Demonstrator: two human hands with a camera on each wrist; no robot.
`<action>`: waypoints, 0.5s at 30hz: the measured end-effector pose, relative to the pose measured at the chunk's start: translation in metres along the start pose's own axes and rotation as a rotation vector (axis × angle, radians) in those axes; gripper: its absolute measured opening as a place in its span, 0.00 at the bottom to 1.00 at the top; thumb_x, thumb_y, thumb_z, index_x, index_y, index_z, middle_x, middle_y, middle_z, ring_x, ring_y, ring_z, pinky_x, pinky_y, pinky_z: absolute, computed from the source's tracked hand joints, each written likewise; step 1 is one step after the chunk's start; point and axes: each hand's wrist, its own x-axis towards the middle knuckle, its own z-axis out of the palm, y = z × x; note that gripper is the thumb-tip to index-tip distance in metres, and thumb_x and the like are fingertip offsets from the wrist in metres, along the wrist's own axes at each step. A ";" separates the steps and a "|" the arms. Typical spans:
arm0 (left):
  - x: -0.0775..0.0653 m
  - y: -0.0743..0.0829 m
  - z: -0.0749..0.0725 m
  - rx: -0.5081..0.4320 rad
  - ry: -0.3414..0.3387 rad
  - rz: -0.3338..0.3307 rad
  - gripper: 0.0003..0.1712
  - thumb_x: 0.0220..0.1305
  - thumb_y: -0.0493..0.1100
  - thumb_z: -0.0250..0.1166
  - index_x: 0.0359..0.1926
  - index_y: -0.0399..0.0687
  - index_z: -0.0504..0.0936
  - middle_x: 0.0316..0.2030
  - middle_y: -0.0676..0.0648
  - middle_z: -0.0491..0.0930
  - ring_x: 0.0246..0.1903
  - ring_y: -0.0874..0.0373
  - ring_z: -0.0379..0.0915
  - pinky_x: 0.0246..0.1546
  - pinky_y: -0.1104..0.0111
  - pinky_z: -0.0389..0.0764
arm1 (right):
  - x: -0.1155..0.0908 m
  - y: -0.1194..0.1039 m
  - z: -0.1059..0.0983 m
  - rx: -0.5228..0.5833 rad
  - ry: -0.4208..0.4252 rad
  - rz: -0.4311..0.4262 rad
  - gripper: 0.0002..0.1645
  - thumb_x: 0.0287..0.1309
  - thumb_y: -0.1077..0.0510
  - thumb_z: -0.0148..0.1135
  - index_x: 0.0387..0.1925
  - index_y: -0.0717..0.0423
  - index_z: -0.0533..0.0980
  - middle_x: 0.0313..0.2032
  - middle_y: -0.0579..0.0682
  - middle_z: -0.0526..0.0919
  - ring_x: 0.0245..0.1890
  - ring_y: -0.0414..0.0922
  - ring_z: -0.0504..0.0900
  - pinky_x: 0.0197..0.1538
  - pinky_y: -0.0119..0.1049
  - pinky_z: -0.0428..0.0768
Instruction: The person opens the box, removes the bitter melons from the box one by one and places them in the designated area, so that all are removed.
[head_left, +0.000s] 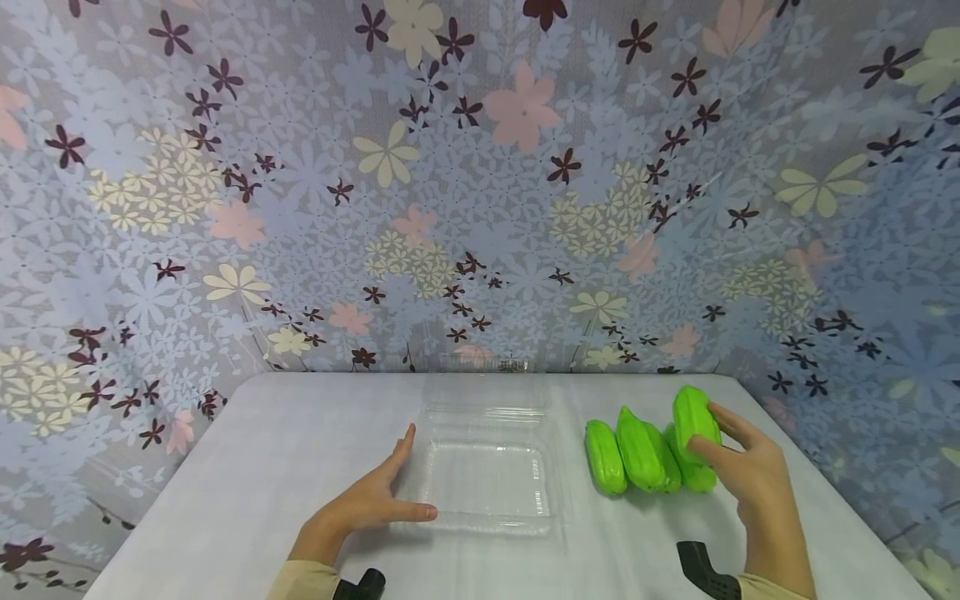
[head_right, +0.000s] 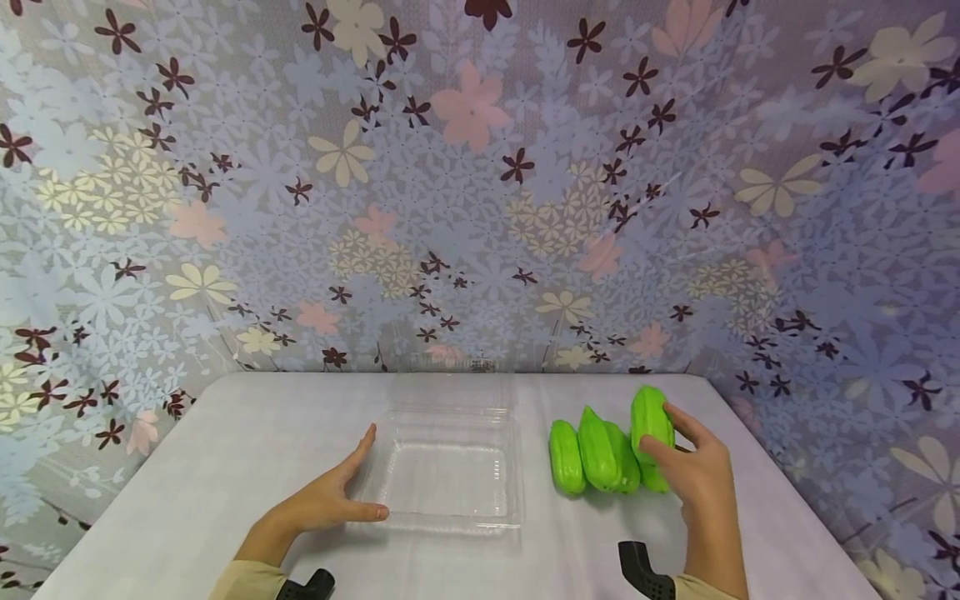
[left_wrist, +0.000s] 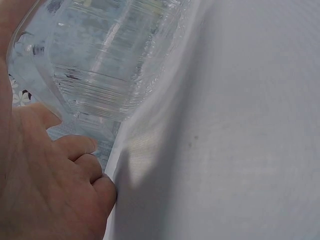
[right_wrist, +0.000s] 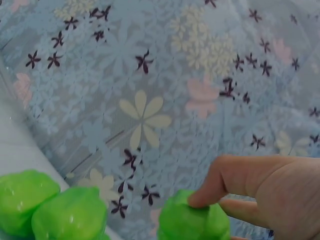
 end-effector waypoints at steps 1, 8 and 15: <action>0.000 0.000 0.000 0.000 0.001 0.000 0.73 0.51 0.59 0.79 0.81 0.61 0.33 0.78 0.37 0.32 0.76 0.37 0.29 0.69 0.35 0.43 | 0.001 0.002 0.000 0.012 0.020 0.010 0.47 0.67 0.50 0.63 0.80 0.44 0.51 0.79 0.57 0.46 0.73 0.70 0.49 0.63 0.76 0.54; 0.001 0.000 -0.001 0.010 0.005 0.001 0.73 0.51 0.60 0.79 0.81 0.62 0.34 0.78 0.36 0.33 0.76 0.37 0.30 0.69 0.35 0.44 | 0.013 0.024 -0.002 0.052 0.118 0.037 0.45 0.68 0.50 0.62 0.79 0.48 0.53 0.78 0.58 0.47 0.75 0.67 0.45 0.68 0.69 0.53; 0.001 -0.001 0.000 0.005 0.012 0.002 0.73 0.50 0.60 0.79 0.81 0.59 0.34 0.78 0.36 0.33 0.76 0.36 0.30 0.69 0.35 0.43 | 0.026 0.044 -0.004 0.071 0.206 0.076 0.44 0.66 0.53 0.62 0.78 0.51 0.56 0.78 0.59 0.48 0.75 0.65 0.47 0.72 0.63 0.53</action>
